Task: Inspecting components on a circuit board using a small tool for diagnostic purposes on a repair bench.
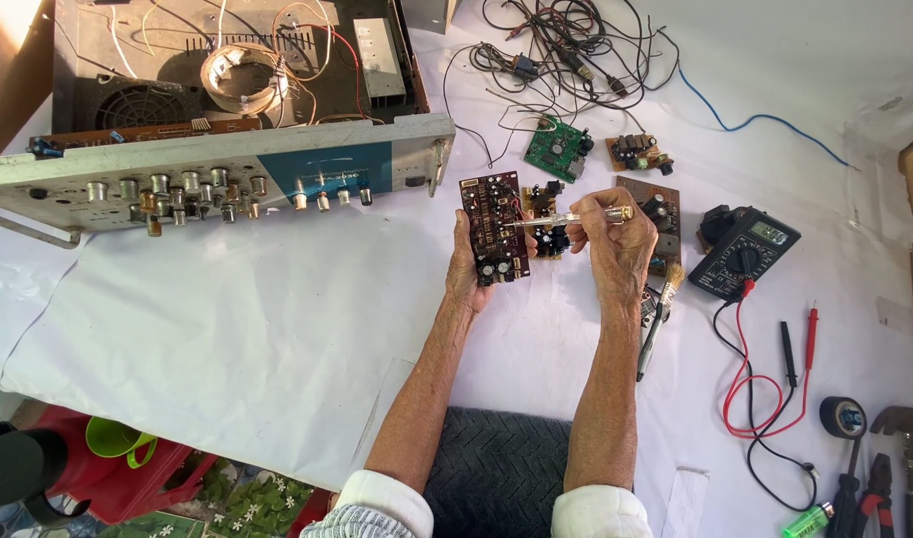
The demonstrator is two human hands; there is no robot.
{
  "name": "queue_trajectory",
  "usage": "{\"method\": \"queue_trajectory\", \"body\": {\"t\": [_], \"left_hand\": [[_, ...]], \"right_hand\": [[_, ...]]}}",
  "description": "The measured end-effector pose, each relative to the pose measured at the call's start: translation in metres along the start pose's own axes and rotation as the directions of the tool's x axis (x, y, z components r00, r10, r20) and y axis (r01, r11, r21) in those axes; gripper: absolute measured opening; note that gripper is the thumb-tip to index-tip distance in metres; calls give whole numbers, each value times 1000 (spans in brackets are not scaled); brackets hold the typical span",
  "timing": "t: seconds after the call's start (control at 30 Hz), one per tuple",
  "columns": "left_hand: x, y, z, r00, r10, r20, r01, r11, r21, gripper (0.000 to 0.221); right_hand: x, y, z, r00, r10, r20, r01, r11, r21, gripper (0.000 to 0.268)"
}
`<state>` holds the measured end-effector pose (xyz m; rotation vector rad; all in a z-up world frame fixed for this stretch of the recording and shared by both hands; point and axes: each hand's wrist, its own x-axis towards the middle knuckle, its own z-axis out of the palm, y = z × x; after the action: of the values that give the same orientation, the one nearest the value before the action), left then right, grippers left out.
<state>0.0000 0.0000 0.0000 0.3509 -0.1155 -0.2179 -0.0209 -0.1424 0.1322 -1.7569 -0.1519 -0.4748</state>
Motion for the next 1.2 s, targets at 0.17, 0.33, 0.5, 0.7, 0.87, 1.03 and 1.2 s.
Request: {"method": "queue_trajectory", "body": {"t": [0.17,0.33,0.5,0.7,0.87,1.03,1.2], "left_hand": [[-3,6,10,1000,-7,9,7,1000,-2,81],[-5,10,12,1000,-11,7,11,1000,6,84],[-5,6,11,1000,1,1,-1,1000,8,83],[-2,10,15,1000,13,12,-13,1000,5,88],[-7,8,7,1000,-1,-1,1,999,39,84],[2,14,17,999,-16,-29,17,998,55,83],[-4,10,18,1000,-6,-10,6,997,81,76]], "right_hand": [[0,-1,1,1000,4,-5,-4,1000,14,26],[-1,-4,2,1000,1,12,-1,1000,22,26],[-1,-3,-1,1000,2,16,-2,1000,22,24],[0,-5,-5,1000,4,16,-4,1000,-12,25],[-7,-21,-5,999,32,22,-31,999,-26,24],[1,-32,-6,1000,23,13,-23,1000,-13,25],[-7,-39,-9,1000,8,5,-8,1000,-20,26]]}}
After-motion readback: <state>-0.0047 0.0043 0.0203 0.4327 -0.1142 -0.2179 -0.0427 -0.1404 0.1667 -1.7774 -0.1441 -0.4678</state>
